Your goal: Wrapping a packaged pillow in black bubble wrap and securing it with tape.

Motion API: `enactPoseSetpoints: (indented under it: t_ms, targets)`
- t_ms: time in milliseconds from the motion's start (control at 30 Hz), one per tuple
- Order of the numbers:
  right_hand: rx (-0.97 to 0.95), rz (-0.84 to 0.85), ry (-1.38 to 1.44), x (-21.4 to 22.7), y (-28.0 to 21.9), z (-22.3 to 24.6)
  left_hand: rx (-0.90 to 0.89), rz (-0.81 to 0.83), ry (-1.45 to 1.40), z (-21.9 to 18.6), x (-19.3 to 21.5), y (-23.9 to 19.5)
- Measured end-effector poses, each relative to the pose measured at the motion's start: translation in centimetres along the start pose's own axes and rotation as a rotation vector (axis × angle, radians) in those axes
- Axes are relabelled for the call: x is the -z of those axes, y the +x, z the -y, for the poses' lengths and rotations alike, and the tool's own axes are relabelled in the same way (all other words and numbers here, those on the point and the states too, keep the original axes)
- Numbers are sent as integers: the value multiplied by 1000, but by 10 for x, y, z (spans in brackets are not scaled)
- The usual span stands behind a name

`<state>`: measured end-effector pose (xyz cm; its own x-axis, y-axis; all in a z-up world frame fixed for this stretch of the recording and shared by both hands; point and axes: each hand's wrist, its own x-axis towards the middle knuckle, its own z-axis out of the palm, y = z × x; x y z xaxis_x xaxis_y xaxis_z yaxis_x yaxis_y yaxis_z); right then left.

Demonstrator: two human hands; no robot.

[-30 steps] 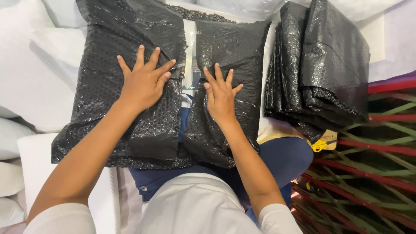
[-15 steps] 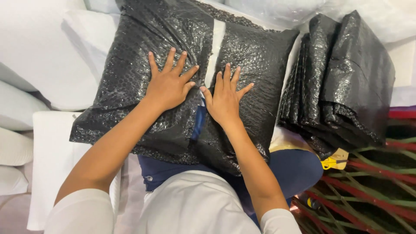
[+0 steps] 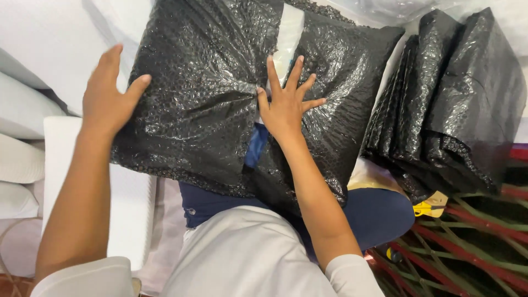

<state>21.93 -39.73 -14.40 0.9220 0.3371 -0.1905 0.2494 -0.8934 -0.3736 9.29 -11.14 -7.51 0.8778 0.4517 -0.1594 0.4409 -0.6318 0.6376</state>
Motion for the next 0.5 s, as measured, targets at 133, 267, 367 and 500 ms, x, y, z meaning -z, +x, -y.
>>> enactPoseSetpoints:
  t_ms: [133,267,367,500]
  targets:
    - [30,24,1,2,0,1,484,339,-47,-9,25,-35]
    - [41,-6,110,6,-2,5,481,316,-40,-7,24,-48]
    - [46,-20,98,1,-1,2,545,362,-104,-4,20,-53]
    - [63,-67,103,0,5,0,417,336,-396,4,9,-55]
